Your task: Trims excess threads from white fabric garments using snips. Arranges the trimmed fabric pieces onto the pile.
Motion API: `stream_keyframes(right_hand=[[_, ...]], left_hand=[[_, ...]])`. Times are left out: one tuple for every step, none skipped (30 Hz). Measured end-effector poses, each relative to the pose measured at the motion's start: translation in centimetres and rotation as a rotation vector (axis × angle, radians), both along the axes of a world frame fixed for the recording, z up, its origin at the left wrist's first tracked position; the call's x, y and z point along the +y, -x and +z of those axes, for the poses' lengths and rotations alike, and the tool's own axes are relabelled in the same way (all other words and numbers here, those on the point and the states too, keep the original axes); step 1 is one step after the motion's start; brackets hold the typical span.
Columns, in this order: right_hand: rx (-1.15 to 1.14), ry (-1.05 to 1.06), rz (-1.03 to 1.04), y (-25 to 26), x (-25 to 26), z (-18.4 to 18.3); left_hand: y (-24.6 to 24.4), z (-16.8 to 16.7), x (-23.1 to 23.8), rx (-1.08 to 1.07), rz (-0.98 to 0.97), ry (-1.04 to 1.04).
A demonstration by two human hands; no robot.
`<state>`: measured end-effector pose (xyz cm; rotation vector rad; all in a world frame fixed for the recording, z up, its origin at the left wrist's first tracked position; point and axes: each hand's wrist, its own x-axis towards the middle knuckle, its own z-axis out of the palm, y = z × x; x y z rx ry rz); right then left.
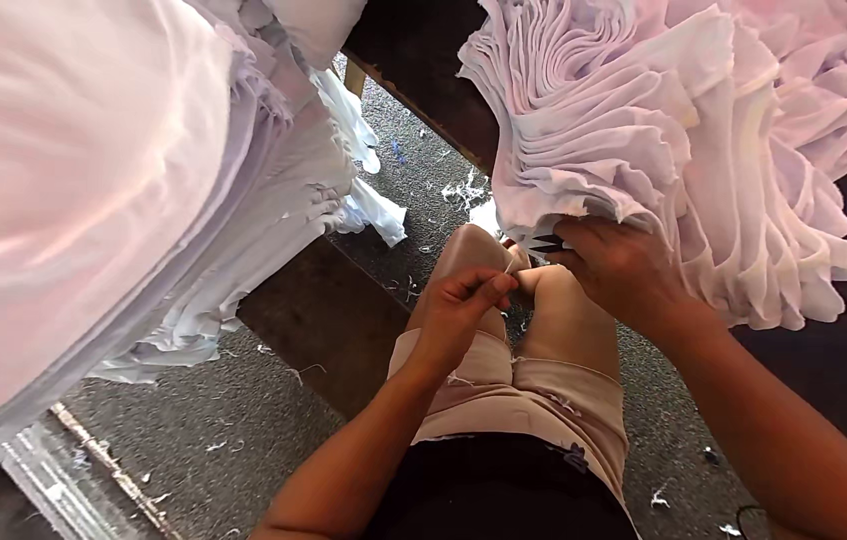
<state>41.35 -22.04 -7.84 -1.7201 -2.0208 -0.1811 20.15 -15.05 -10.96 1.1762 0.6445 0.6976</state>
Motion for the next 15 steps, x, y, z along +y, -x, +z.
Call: stream_keyframes(right_hand=[[-0.005, -0.016, -0.009, 0.2, 0.1, -0.1], [-0.007, -0.029, -0.015, 0.4, 0.2, -0.1], [-0.013, -0.035, -0.023, 0.6, 0.3, -0.2], [-0.017, -0.038, -0.03, 0.7, 0.4, -0.2], [-0.018, -0.035, -0.037, 0.7, 0.6, -0.1], [-0.014, -0.023, -0.051, 0.5, 0.7, 0.0], [0.002, -0.005, -0.068, 0.2, 1.0, 0.1], [0.029, 0.02, -0.092, -0.3, 1.2, 0.4], [0.068, 0.04, -0.111, -1.0, 1.5, 0.5], [0.109, 0.058, -0.127, -1.8, 1.9, 0.6], [0.153, 0.081, -0.14, -2.6, 2.3, 0.7], [0.196, 0.107, -0.149, -3.0, 2.7, 0.8], [0.226, 0.131, -0.159, -3.2, 2.8, 0.9], [0.234, 0.144, -0.169, -3.0, 2.9, 0.9], [0.228, 0.148, -0.182, -2.7, 2.7, 0.9]], left_hand=[[-0.1, 0.1, -0.1, 0.005, -0.004, 0.0], [-0.3, 0.1, -0.3, 0.013, -0.01, -0.006], [-0.5, 0.1, -0.4, 0.02, -0.021, -0.018], [-0.8, 0.0, -0.6, 0.024, -0.032, -0.03], [-1.0, -0.1, -0.7, 0.031, -0.047, -0.046], [-1.3, -0.4, -0.7, 0.055, -0.071, -0.067], [-1.5, -0.7, -0.5, 0.117, -0.102, -0.087], [-1.8, -0.9, -0.1, 0.217, -0.142, -0.096], [-2.1, -1.3, 0.3, 0.328, -0.171, -0.086], [-2.7, -1.9, 0.8, 0.418, -0.165, -0.055], [-3.3, -2.8, 1.3, 0.454, -0.14, -0.033], [-3.9, -3.6, 1.9, 0.449, -0.12, -0.01], [-4.6, -4.3, 2.4, 0.423, -0.113, 0.024], [-5.3, -4.8, 2.9, 0.372, -0.11, 0.086], [-6.0, -4.9, 3.2, 0.307, -0.117, 0.17]])
